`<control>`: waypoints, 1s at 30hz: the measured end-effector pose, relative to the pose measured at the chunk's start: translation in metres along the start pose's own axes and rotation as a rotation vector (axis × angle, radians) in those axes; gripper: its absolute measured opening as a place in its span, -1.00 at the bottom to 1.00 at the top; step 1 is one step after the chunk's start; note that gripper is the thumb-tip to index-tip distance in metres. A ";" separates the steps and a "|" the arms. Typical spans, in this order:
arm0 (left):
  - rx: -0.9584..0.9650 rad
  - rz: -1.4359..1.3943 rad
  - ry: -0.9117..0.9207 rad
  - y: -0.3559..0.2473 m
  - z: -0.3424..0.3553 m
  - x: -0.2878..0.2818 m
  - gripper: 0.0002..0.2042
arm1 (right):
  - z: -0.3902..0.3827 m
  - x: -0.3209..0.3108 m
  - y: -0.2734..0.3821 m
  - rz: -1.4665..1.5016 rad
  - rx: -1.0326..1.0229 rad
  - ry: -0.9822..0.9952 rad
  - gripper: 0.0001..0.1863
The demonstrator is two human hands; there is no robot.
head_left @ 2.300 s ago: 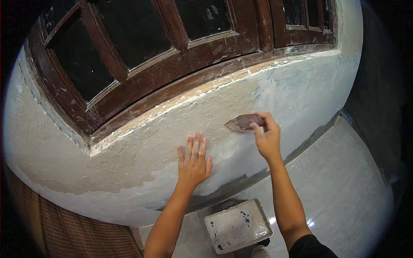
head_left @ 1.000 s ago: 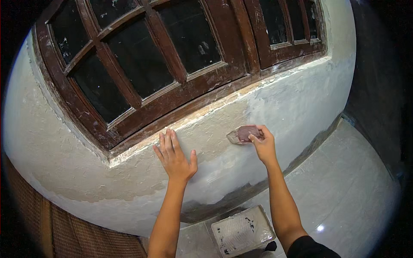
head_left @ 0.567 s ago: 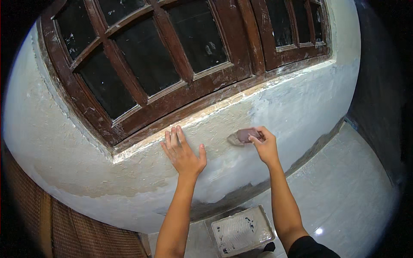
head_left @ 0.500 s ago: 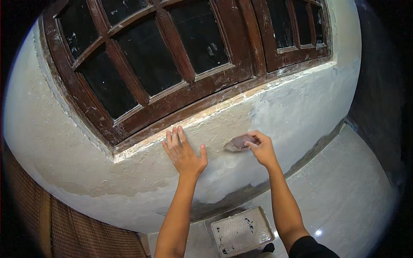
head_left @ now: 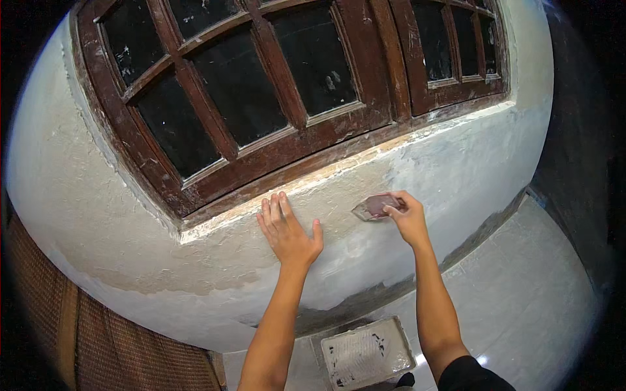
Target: The person patches a wall near a window frame by applying wall filler from a container to the wall with a putty knife.
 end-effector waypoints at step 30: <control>-0.023 0.024 0.044 -0.003 0.001 -0.002 -0.09 | -0.026 -0.016 -0.071 0.444 0.261 -0.257 -0.67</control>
Point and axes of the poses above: each hand's wrist, its own z-axis towards the middle knuckle, its own x-axis out of the palm, y = z × x, the point moved 4 cm from there along z, towards the middle knuckle, and after that the axes turned 14 degrees about -y, right-handed, at the moved point
